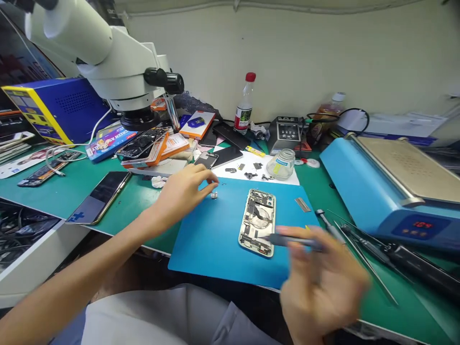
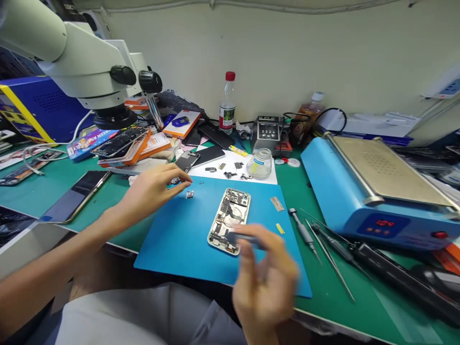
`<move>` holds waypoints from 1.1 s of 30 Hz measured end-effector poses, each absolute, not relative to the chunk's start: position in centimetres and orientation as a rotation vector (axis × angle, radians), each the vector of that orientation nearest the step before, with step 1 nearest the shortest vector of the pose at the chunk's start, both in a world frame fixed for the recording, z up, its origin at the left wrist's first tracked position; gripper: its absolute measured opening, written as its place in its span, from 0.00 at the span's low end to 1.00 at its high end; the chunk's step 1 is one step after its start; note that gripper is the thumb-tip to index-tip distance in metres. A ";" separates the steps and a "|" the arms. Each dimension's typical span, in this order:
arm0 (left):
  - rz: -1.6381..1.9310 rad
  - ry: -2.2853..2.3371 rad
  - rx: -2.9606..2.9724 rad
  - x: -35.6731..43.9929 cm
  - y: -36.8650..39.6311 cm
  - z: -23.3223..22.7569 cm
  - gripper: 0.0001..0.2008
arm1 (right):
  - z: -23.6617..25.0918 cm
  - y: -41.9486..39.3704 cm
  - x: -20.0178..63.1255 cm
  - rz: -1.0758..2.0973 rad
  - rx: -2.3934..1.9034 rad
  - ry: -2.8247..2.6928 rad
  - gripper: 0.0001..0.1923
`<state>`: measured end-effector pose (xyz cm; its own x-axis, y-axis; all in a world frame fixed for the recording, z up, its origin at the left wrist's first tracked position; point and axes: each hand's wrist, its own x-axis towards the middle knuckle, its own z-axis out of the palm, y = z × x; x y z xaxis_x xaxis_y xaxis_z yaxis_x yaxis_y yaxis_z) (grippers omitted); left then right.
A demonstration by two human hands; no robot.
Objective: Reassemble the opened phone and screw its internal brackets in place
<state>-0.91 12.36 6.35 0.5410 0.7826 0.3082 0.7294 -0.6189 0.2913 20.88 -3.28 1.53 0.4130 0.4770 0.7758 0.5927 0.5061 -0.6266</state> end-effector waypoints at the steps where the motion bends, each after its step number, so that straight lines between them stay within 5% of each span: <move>1: 0.605 1.265 2.670 0.3 13.1 6.6 0.09 | 1.7 -3.5 21.7 -0.115 -1.113 -1.045 0.23; 10: 0.461 1.270 2.720 6.2 21.7 8.4 0.19 | 2.5 -5.0 27.1 0.488 -1.225 -0.631 0.27; 33: 0.339 1.137 2.519 4.7 18.2 7.0 0.18 | 1.9 -5.3 26.8 0.552 -1.209 -0.638 0.25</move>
